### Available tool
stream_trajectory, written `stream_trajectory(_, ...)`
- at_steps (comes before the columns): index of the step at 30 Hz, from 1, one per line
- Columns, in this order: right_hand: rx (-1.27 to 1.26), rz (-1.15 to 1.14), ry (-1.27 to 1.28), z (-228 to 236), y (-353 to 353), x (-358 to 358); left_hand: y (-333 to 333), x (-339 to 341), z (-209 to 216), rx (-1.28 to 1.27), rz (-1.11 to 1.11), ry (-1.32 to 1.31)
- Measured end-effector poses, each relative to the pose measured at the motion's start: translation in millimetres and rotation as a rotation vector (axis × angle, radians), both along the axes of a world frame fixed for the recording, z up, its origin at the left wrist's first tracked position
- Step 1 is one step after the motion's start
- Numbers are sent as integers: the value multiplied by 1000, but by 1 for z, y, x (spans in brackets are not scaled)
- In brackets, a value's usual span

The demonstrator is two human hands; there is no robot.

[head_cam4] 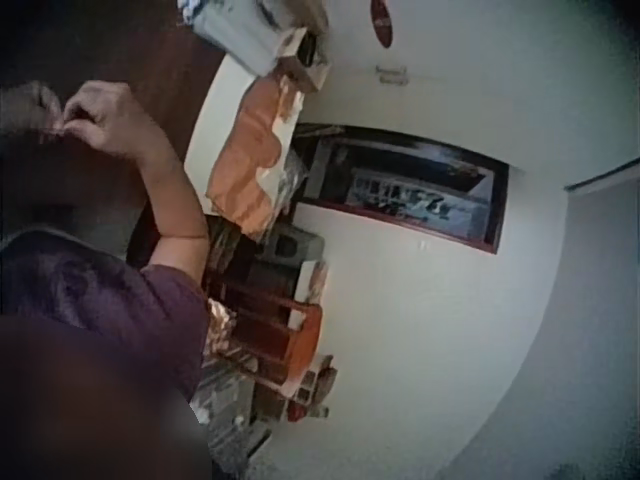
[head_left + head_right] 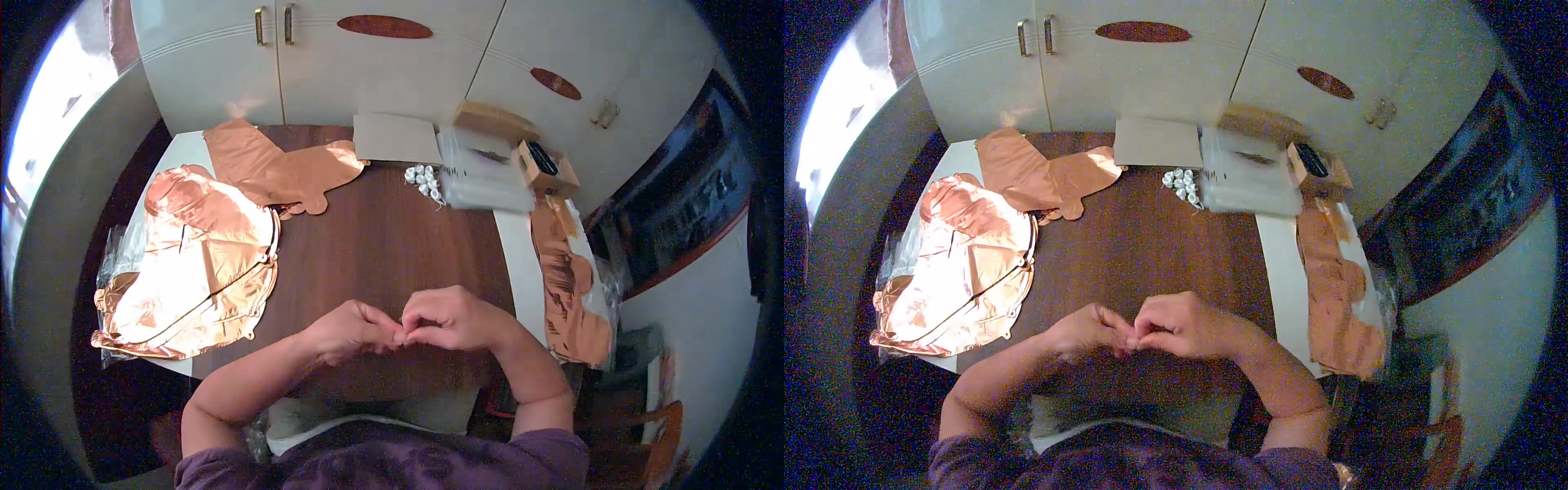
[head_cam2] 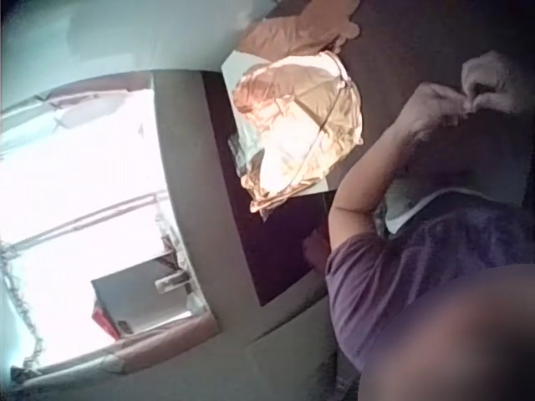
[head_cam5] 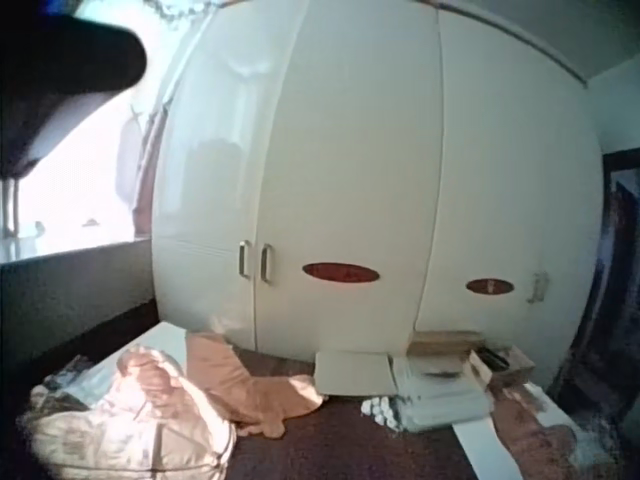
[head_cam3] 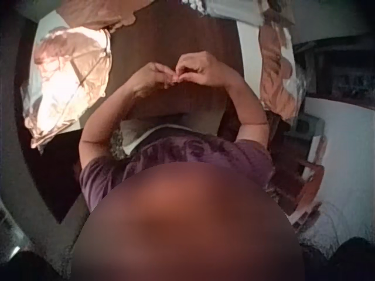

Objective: Tying white strings onto small plastic valves for balloons on a desk.

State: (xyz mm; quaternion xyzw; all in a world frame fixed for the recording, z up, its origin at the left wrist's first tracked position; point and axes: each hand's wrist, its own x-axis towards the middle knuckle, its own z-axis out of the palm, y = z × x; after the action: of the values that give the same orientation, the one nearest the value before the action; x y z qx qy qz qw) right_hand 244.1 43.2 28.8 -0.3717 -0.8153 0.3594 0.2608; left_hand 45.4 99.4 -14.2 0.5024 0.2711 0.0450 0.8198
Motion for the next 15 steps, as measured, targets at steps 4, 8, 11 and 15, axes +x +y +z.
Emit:
stream_trajectory(4,-27,99,-49,-15,9,1,21,-12,-1,-213,281,-137)
stream_trajectory(8,360,-506,-68,-24,55,27,15,-22,23,95,297,52)
stream_trajectory(11,581,-768,-89,-57,116,54,5,-27,17,77,413,-64)
stream_trajectory(15,856,-736,-327,-96,165,67,-16,-26,1,238,365,-160)
